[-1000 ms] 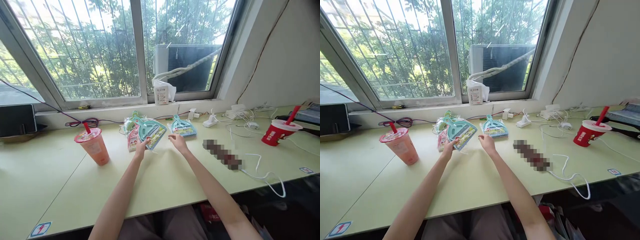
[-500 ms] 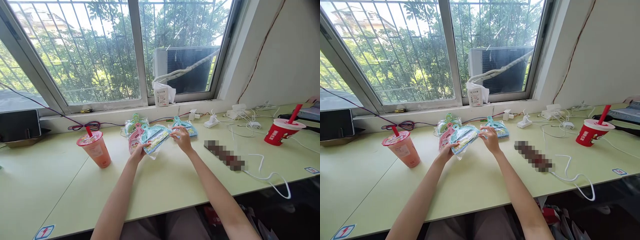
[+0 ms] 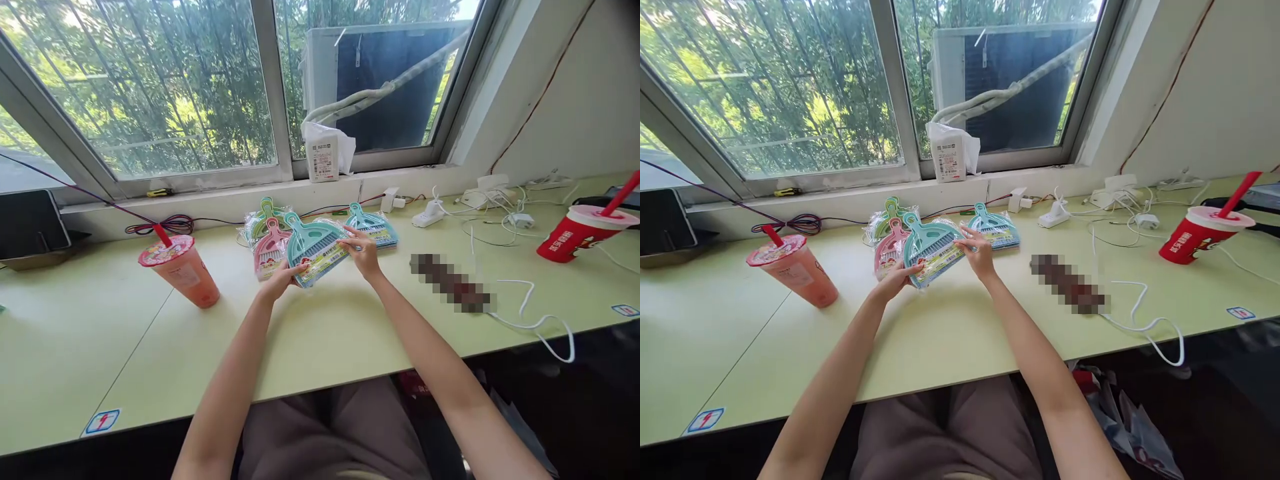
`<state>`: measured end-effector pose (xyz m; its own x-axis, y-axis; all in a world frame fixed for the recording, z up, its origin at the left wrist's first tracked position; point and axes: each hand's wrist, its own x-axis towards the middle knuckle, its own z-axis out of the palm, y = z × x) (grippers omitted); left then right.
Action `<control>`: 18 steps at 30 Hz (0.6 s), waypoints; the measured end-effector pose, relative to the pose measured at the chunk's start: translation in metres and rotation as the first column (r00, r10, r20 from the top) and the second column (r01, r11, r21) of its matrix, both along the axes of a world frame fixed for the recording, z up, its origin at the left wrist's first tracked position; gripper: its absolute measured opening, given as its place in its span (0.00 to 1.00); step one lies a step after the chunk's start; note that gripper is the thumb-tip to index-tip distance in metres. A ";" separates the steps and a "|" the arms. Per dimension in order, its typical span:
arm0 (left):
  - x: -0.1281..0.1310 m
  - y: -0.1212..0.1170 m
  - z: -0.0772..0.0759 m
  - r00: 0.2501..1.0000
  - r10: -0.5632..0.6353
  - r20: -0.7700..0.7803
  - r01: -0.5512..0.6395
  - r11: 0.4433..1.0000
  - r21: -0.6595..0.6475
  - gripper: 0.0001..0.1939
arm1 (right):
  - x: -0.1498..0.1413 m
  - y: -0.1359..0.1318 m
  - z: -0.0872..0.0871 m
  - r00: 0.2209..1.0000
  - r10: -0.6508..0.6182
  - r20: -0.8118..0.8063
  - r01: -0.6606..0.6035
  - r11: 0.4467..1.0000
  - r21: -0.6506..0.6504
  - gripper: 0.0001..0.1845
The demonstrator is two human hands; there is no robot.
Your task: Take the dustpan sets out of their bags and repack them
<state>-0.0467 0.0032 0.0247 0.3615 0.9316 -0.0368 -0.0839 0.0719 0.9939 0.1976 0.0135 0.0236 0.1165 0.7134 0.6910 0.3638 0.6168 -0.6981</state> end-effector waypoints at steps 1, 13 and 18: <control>-0.001 0.001 -0.001 1.000 0.011 -0.007 -0.011 1.000 0.002 0.28 | -0.002 0.000 -0.002 1.000 0.003 0.000 -0.003 1.000 -0.011 0.08; 0.006 -0.006 0.008 0.983 0.105 -0.150 -0.079 0.982 0.170 0.38 | 0.009 0.012 -0.006 0.816 0.178 -0.550 -0.480 0.740 -0.472 0.20; 0.028 -0.019 0.008 0.990 0.144 0.002 -0.132 0.900 0.415 0.46 | 0.012 0.016 -0.008 0.761 0.001 -0.648 -0.390 0.800 -0.457 0.17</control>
